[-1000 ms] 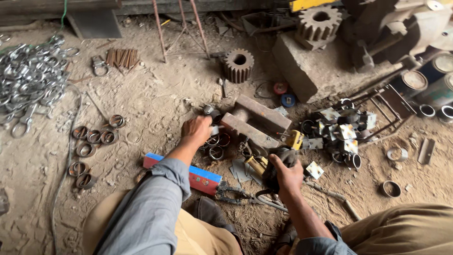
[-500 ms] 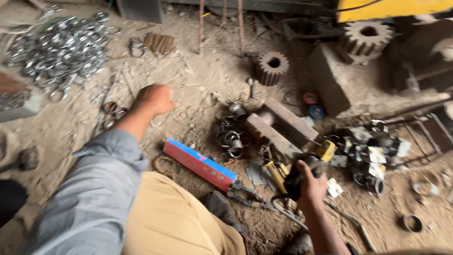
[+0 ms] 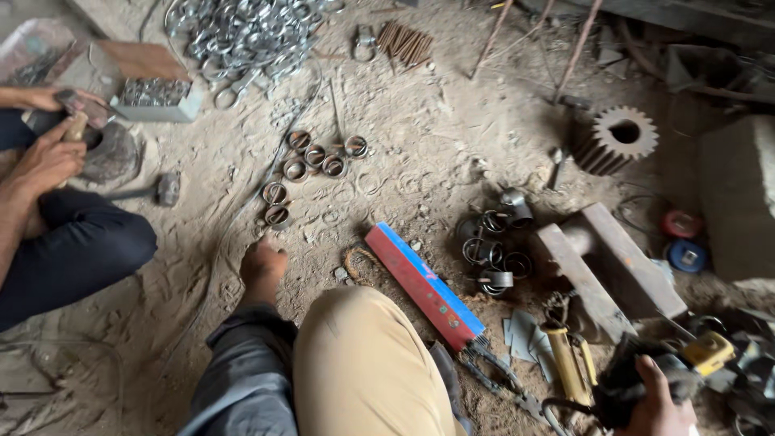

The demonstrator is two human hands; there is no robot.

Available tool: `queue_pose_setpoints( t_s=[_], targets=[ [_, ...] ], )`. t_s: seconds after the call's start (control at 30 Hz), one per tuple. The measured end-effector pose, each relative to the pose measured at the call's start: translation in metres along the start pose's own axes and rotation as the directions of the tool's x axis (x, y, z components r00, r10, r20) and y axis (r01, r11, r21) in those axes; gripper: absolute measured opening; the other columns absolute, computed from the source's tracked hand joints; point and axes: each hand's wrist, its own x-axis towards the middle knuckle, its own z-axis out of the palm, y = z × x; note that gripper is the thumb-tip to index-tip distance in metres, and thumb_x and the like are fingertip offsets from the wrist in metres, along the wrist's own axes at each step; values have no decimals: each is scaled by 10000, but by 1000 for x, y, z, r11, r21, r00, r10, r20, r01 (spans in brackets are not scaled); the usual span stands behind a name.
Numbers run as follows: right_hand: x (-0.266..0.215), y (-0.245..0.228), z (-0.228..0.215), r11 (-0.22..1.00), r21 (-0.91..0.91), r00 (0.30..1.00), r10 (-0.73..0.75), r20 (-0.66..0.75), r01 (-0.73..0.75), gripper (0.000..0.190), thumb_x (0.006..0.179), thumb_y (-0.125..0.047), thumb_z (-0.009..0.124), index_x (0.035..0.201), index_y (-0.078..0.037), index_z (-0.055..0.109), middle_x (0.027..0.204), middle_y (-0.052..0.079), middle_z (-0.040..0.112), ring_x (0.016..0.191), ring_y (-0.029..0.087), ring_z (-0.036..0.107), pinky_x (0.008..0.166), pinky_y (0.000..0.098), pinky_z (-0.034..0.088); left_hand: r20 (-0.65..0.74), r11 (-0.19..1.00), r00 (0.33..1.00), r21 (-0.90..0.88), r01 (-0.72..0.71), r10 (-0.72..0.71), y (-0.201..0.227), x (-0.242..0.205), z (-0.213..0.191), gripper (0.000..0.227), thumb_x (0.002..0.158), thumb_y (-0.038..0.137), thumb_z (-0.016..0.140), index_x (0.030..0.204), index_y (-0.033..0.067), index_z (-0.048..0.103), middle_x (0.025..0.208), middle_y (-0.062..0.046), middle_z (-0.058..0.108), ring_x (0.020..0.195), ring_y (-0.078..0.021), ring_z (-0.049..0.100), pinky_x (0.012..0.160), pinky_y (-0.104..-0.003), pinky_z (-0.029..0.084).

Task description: The person joins small metal rings together by applying a welding torch to the points where the rings meet, while holding them in place on a metal block.

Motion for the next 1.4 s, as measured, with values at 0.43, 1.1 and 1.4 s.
queue_pose_setpoints(
  t_s=[0.43,1.1,1.4],
  targets=[
    [22,42,7,880,456,978,38,206,-131,189,1057,41,603,1240,84,624,1275,169,672,1166,224,669,1075,383,552,140,937,982,310,-162,123,38,63,20,490,909,210,630,1395,149,594,1648,-34,337,1397,-265,489,1080,-407,463],
    [-25,-100,10,468,653,727,660,189,-595,421,785,-232,856,1079,-31,631,914,111,660,743,243,640,596,398,560,126,494,546,295,-818,828,201,-12,-111,537,824,471,764,1218,108,734,1447,-98,600,1275,-328,603,1052,-458,498],
    [-33,-78,6,407,727,658,749,82,-553,329,805,-229,863,1007,-51,673,858,58,674,683,169,628,597,341,526,151,-55,-58,-25,-998,987,362,-206,-32,401,825,407,754,1038,68,773,1302,-137,667,1153,-327,650,991,-420,524]
  ],
)
